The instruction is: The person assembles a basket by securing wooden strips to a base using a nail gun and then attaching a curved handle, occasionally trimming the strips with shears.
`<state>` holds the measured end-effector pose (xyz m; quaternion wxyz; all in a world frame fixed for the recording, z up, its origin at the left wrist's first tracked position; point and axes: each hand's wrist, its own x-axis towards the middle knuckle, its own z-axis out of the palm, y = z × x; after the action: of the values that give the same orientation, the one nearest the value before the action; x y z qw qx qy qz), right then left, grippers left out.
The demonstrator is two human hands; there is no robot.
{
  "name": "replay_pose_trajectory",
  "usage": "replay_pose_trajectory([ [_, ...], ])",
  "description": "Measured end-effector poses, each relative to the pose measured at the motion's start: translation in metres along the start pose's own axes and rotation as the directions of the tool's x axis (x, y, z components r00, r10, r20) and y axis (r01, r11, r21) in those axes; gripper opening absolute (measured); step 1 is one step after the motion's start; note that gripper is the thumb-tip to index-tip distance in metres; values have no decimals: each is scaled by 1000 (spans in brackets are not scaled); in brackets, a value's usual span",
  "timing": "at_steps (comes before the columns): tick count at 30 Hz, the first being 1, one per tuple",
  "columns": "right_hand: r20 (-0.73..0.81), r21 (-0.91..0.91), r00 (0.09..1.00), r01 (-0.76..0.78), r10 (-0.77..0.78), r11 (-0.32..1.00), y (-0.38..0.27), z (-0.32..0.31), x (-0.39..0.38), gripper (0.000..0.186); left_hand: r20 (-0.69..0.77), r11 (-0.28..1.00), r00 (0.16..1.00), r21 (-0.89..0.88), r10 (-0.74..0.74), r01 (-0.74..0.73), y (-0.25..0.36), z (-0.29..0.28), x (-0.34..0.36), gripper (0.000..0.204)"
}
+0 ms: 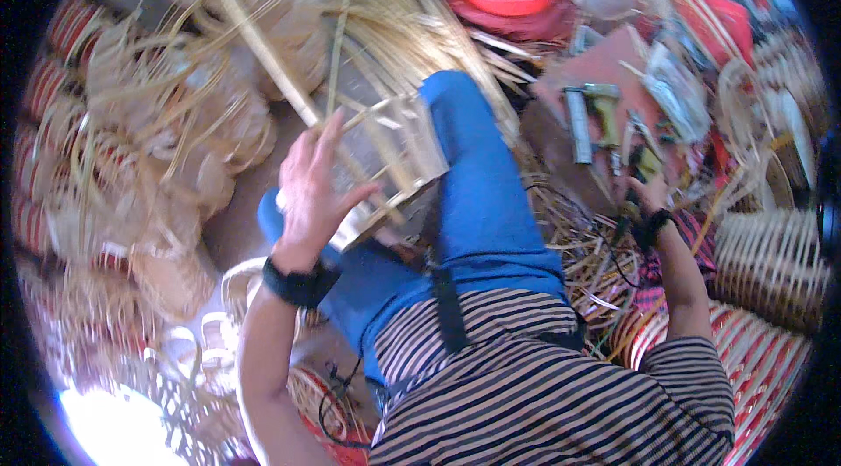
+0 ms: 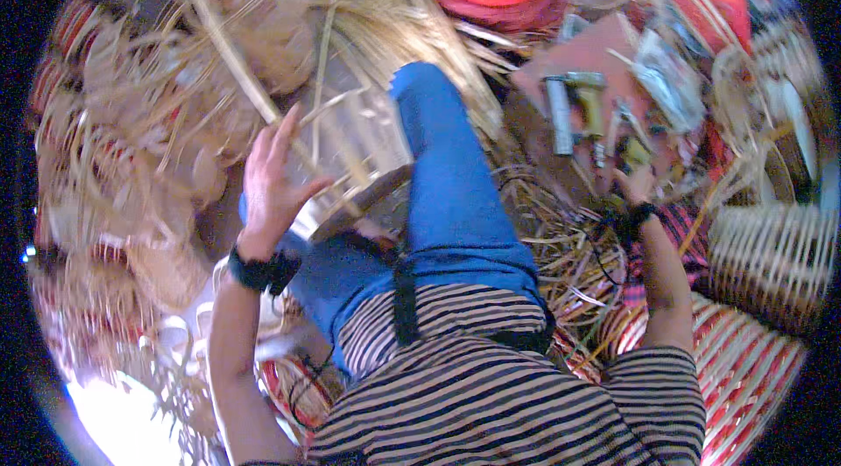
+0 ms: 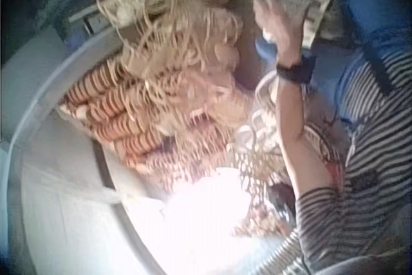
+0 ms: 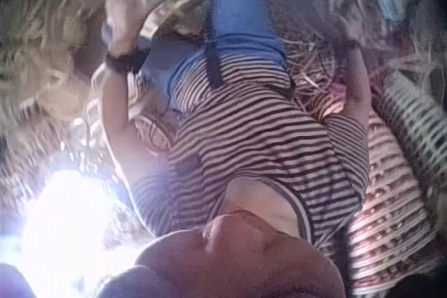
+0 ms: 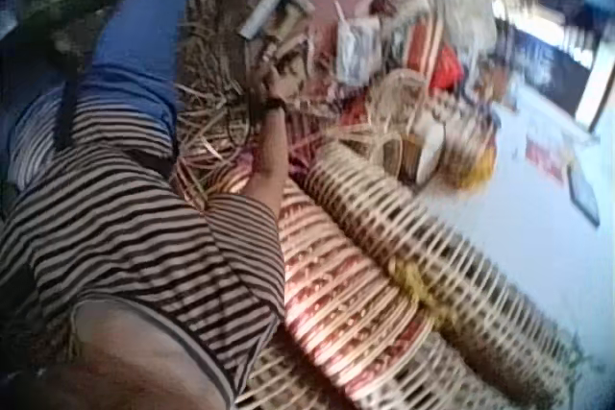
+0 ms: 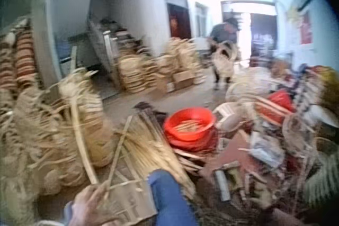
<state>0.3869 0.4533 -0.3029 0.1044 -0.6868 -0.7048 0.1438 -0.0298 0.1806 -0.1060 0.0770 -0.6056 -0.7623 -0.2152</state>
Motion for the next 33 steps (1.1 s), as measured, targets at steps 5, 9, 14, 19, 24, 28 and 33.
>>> replay_pose_trajectory([
  [5, 124, -119, 990, -58, 73, 991, 41, 27, 24, 54, 15, 999, 1000, 46, -24, 23, -3, 13, -4, 80],
  [9, 98, -161, 994, -41, 57, 986, 35, 24, 29, 39, 41, 997, 999, 83, -10, 7, 5, 14, -5, 86],
  [14, 0, 113, 994, 106, -107, 988, 0, -13, 8, 22, 9, 997, 1000, 71, -8, 7, 8, 16, -1, 92],
  [19, 374, 638, 879, -13, -295, 770, -92, -89, -44, 12, -11, 997, 1000, 73, -17, 18, 11, 18, 3, 95],
  [24, 512, 696, 633, 90, -581, 712, -183, -120, -114, 21, 23, 996, 996, 34, -89, 88, 13, 15, 4, 95],
  [28, 267, 719, 426, 509, -864, 473, -213, -114, -149, 27, -5, 996, 996, 11, -85, 85, 17, 16, 5, 95],
  [33, 194, 760, 369, 529, -909, 377, -222, -95, -161, 22, -35, 995, 995, 26, -91, 92, 24, 17, 5, 94],
])
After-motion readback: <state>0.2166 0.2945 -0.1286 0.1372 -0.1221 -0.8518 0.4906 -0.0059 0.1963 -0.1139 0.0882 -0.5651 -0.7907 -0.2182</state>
